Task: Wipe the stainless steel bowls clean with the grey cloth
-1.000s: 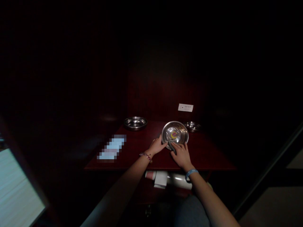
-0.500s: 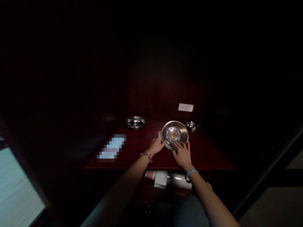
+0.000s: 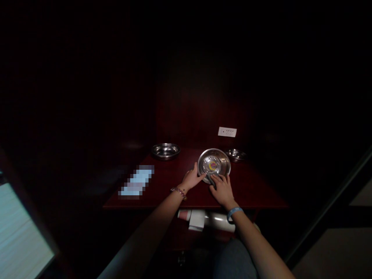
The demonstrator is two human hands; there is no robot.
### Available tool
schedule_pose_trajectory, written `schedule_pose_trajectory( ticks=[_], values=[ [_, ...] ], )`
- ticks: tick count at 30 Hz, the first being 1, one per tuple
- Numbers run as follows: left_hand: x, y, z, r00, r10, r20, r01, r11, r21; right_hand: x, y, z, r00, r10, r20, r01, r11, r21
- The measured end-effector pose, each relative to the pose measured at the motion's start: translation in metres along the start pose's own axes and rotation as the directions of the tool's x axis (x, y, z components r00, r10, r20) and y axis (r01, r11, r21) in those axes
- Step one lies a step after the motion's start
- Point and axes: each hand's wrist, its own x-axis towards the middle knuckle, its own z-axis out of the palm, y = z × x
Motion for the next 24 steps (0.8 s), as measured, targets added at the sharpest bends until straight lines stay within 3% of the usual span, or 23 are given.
schedule_pose_trajectory(
  ticks=[24],
  values=[
    [0.0008,0.0010,-0.0013,0.999,0.032,-0.031,-0.034,0.997,-0.075,-0.0025,-0.0052,-0.0052,0.992,0.084,-0.090,-0.090,0.994,-0.058]
  ],
)
